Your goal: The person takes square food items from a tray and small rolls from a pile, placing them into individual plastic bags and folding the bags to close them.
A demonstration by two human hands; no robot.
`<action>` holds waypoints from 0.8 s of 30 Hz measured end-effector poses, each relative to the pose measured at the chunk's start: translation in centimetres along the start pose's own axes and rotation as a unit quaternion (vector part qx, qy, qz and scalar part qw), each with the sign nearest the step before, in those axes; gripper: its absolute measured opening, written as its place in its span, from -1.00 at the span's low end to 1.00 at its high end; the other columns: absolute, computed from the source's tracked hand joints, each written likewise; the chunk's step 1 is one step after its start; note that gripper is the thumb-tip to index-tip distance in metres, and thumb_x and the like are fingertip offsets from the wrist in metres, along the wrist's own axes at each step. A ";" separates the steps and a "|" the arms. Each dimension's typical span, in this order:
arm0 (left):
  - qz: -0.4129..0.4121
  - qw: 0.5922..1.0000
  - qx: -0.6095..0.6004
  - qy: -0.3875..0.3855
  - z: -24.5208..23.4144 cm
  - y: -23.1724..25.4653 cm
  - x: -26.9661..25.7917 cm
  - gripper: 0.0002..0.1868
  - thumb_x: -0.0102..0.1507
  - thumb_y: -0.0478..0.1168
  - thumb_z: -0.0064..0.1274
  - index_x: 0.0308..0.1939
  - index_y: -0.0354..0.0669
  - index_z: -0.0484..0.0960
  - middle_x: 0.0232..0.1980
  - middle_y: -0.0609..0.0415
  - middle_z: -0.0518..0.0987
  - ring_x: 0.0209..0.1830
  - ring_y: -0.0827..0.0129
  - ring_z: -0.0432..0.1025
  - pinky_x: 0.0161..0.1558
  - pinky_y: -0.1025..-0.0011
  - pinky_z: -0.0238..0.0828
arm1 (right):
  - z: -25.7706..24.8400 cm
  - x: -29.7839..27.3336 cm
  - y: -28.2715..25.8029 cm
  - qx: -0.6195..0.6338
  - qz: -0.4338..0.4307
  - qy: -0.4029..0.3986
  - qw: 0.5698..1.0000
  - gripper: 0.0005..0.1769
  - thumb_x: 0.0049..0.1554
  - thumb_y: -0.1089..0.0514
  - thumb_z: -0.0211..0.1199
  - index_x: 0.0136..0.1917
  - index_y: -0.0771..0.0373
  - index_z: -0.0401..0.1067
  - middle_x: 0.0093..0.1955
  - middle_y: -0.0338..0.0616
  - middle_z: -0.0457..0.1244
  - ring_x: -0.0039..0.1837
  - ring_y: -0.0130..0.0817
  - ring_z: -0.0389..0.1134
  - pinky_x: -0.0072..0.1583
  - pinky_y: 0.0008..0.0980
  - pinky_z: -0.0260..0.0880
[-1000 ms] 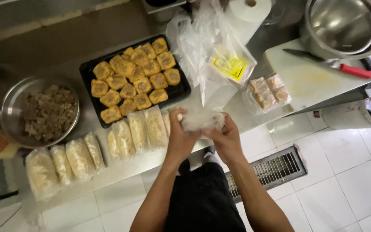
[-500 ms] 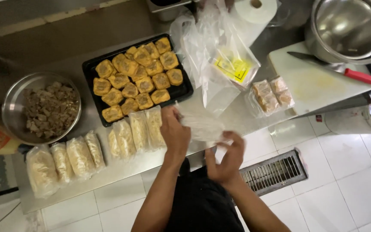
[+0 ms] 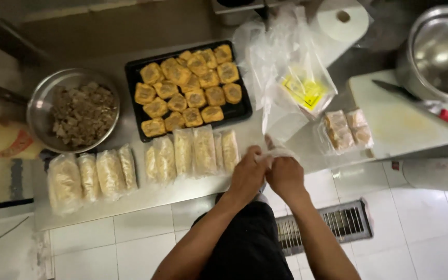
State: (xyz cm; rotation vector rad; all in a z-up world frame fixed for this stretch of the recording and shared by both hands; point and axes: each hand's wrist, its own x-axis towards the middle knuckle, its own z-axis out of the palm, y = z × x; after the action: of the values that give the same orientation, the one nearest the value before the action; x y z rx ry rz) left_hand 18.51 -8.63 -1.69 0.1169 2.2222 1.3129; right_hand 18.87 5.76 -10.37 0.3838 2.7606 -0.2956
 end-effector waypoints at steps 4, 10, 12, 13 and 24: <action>0.293 0.905 0.259 0.166 5.4 -9.7 6.4 -0.62 0.16 -0.34 -0.05 -0.02 0.25 0.44 0.05 0.14 0.28 -0.17 0.19 0.48 -0.23 0.29 0.47 | -6.8 -0.5 -2.4 0.046 -0.089 -0.112 0.989 -0.68 0.10 0.09 0.07 -0.08 0.36 0.51 -0.17 0.10 0.35 -0.06 -0.01 0.41 -0.12 -0.17 0.46; 0.214 0.910 0.251 0.250 5.9 -8.1 7.5 -0.65 0.12 -0.34 -0.06 -0.03 0.08 0.42 0.13 0.11 0.30 -0.30 0.27 0.52 -0.33 0.41 0.47 | -10.5 8.5 -7.7 0.185 -0.229 0.077 0.952 -0.70 0.11 0.04 0.13 -0.13 0.35 0.45 -0.21 0.15 0.34 -0.05 0.19 0.34 -0.06 0.08 0.33; 0.200 0.921 0.225 0.248 5.6 -7.1 7.3 -0.61 0.14 -0.37 -0.04 0.03 0.03 0.39 0.16 0.07 0.31 -0.28 0.21 0.53 -0.33 0.36 0.50 | -8.6 14.4 -10.7 0.246 -0.256 0.118 0.927 -0.70 0.12 0.03 0.07 -0.10 0.33 0.39 -0.21 0.16 0.31 -0.06 0.19 0.33 -0.08 0.06 0.35; 0.199 0.920 0.224 0.253 5.5 -7.1 7.4 -0.61 0.14 -0.37 -0.04 0.03 0.03 0.39 0.16 0.07 0.31 -0.28 0.21 0.53 -0.33 0.36 0.50 | -7.5 17.7 -12.0 0.244 -0.261 0.118 0.926 -0.70 0.12 0.03 0.07 -0.10 0.33 0.39 -0.21 0.16 0.31 -0.06 0.19 0.33 -0.08 0.06 0.35; 0.191 0.934 0.123 0.277 3.1 -7.1 6.8 -0.58 0.02 -0.55 -0.07 -0.08 -0.13 0.43 0.15 0.04 0.35 -0.50 0.11 0.43 -0.57 0.29 0.34 | -3.4 28.8 -18.8 0.263 -0.178 0.006 0.948 -0.62 -0.02 -0.01 0.20 -0.37 0.05 0.00 -0.29 -0.32 -0.01 -0.27 -0.45 0.15 -0.24 -0.27 0.05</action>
State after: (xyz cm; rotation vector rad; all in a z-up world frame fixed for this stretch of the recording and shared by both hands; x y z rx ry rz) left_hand 15.73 -7.59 -11.56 0.3209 2.9617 1.3780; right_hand -13.89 -4.51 -14.52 0.0016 2.7137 -1.1336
